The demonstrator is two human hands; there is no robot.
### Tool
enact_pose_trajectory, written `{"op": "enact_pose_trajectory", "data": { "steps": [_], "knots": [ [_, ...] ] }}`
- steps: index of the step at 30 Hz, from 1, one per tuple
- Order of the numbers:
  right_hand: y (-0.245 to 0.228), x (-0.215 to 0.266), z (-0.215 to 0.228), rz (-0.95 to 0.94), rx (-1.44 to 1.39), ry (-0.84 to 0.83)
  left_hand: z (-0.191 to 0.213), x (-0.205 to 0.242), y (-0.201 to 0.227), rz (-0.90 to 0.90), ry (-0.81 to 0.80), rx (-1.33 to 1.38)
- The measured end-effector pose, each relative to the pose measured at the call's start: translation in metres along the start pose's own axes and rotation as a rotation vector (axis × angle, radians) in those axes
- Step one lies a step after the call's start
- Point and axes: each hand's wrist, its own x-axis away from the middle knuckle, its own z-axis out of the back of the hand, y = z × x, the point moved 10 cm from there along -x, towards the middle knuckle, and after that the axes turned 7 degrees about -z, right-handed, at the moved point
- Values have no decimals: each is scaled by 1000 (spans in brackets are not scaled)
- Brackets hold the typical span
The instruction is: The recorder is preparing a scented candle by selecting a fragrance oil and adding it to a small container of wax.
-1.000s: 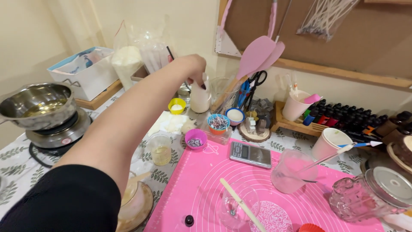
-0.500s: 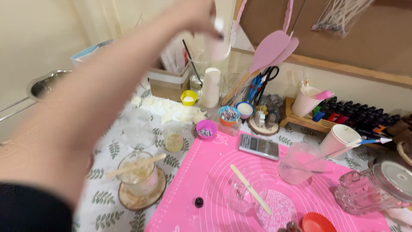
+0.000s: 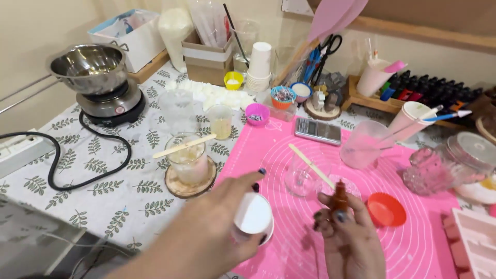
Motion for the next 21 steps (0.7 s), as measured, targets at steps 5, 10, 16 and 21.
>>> {"op": "enact_pose_trajectory", "data": {
  "steps": [5, 10, 16, 21],
  "knots": [
    [20, 13, -33, -60, 188, -22, -40, 6, -23, 116, -106, 147],
    [24, 14, -58, -125, 248, -76, -24, 14, -1, -263, 292, 166],
    [-2, 28, -134, -158, 186, -352, -58, -21, -29, -16, 217, 1089],
    [-35, 10, -188, -291, 382, -519, -56, -37, -42, 95, 61, 1550]
  ]
}}
